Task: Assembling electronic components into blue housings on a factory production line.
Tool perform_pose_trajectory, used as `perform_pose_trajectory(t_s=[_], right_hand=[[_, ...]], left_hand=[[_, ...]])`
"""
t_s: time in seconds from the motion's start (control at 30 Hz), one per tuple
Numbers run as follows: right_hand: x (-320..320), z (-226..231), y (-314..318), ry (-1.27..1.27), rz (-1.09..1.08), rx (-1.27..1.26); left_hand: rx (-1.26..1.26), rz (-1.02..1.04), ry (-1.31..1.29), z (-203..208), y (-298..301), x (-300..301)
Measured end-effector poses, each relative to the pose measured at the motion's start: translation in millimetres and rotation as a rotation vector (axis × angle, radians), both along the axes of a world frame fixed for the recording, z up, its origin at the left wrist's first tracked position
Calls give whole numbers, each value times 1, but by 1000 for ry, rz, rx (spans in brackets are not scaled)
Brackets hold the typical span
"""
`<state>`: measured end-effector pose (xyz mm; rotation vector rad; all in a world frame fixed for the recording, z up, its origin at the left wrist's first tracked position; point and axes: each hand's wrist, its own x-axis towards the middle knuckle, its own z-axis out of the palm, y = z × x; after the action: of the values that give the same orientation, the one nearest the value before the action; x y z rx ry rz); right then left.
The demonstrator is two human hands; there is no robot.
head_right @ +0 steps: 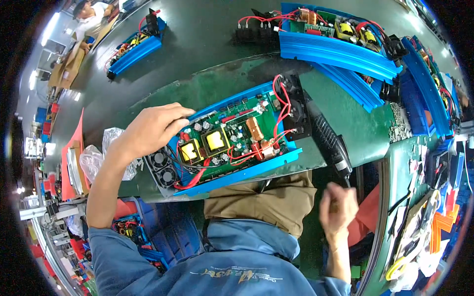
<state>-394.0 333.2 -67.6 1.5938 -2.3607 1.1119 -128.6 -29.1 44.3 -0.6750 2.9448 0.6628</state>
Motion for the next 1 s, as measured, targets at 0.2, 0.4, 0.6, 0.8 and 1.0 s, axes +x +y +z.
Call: perform_pose_trajectory(t_s=[0.2, 0.4, 0.6, 0.8, 1.0], right_hand=[[-34, 22, -65, 227, -166, 191], [-64, 19, -86, 173, -285, 239], [-62, 24, -75, 380, -419, 195], [-5, 35, -106, 124, -153, 114], [14, 41, -131, 98, 253, 26]], left_hand=[[-200, -65, 41, -11, -2, -8], [-226, -13, 104, -18, -43, -1], [-135, -69, 56, -15, -52, -8], [-99, -24, 119, -17, -50, 1], [-20, 98, 177, -15, -45, 9]])
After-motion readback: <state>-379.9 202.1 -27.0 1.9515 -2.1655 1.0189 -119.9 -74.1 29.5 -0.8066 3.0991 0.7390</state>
